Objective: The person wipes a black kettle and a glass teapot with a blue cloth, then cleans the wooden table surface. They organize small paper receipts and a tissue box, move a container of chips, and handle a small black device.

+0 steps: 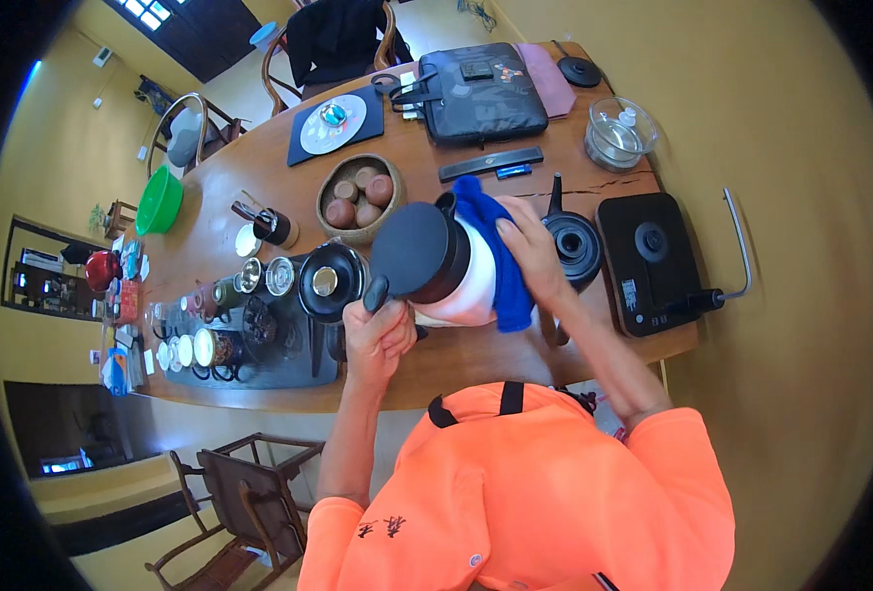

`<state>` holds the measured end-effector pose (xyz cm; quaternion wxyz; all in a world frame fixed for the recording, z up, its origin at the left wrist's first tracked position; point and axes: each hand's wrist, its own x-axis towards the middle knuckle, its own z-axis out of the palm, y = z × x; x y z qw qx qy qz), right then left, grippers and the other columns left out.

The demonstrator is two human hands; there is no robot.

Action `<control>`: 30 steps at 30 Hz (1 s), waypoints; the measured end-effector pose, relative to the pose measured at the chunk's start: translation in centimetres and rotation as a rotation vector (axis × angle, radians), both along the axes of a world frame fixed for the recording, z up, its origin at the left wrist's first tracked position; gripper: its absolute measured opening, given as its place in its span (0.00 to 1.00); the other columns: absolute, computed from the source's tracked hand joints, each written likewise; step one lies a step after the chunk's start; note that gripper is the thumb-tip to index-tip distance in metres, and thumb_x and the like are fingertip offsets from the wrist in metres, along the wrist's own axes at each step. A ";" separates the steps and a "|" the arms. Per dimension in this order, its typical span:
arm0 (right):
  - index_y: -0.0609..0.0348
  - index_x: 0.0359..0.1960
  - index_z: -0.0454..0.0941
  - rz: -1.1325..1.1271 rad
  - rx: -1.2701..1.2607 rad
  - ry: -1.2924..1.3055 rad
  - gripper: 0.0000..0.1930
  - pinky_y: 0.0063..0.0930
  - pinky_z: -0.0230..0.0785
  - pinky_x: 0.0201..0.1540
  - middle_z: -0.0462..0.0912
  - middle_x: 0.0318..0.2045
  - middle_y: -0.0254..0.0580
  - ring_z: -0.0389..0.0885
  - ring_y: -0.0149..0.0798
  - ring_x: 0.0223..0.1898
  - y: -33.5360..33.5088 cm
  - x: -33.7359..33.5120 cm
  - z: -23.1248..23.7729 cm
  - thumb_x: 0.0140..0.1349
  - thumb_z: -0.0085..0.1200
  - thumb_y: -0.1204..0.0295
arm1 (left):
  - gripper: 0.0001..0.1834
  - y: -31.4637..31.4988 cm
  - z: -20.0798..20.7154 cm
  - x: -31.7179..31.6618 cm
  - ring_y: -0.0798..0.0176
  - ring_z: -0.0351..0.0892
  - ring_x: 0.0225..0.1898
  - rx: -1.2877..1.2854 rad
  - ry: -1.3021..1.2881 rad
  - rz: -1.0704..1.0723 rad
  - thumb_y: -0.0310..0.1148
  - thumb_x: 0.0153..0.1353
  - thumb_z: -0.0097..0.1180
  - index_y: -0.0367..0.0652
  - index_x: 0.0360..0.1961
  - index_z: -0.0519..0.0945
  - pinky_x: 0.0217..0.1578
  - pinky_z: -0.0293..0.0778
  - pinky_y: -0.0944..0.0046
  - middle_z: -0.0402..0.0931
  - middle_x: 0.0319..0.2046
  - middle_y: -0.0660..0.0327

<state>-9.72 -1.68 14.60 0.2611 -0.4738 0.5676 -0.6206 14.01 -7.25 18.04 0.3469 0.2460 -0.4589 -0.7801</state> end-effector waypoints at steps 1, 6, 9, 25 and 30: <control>0.68 0.52 0.75 -0.163 -0.018 0.116 0.19 0.36 0.60 0.62 0.73 0.54 0.53 0.71 0.51 0.56 0.7 1.0 -0.5 0.65 0.49 0.66 | 0.16 0.2 0.3 -0.5 0.73 0.52 0.07 0.016 -0.056 0.016 0.35 0.66 0.53 0.40 0.22 0.69 0.12 0.51 0.70 0.56 0.09 0.70; 0.62 0.55 0.76 -0.399 -0.110 0.542 0.23 0.48 0.62 0.59 0.67 0.57 0.60 0.68 0.62 0.55 4.1 8.2 -1.4 0.56 0.57 0.70 | 0.14 2.2 0.1 -4.7 0.75 0.53 0.11 0.180 0.016 0.186 0.34 0.68 0.52 0.41 0.25 0.70 0.17 0.54 0.70 0.57 0.12 0.70; 0.55 0.54 0.77 -0.378 -0.182 0.690 0.25 0.44 0.68 0.50 0.69 0.55 0.56 0.71 0.56 0.50 4.9 9.0 -1.9 0.51 0.58 0.73 | 0.13 1.8 0.5 -4.5 0.75 0.54 0.12 0.273 -0.021 0.195 0.35 0.68 0.51 0.43 0.26 0.70 0.17 0.56 0.69 0.57 0.12 0.70; 0.65 0.54 0.77 -0.119 0.428 -0.608 0.22 0.27 0.70 0.54 0.79 0.48 0.43 0.78 0.36 0.49 15.1 3.4 -3.3 0.55 0.59 0.75 | 0.13 1.0 -4.0 -3.7 0.78 0.54 0.13 0.149 -0.125 0.292 0.30 0.65 0.57 0.41 0.25 0.71 0.14 0.50 0.74 0.61 0.17 0.71; 0.66 0.55 0.76 -0.282 0.324 -0.717 0.23 0.25 0.72 0.48 0.82 0.44 0.43 0.80 0.32 0.42 17.9 1.6 -1.0 0.55 0.58 0.77 | 0.13 1.2 -10.3 -4.0 0.78 0.54 0.12 0.157 -0.181 0.308 0.33 0.65 0.59 0.41 0.25 0.71 0.13 0.49 0.73 0.61 0.15 0.72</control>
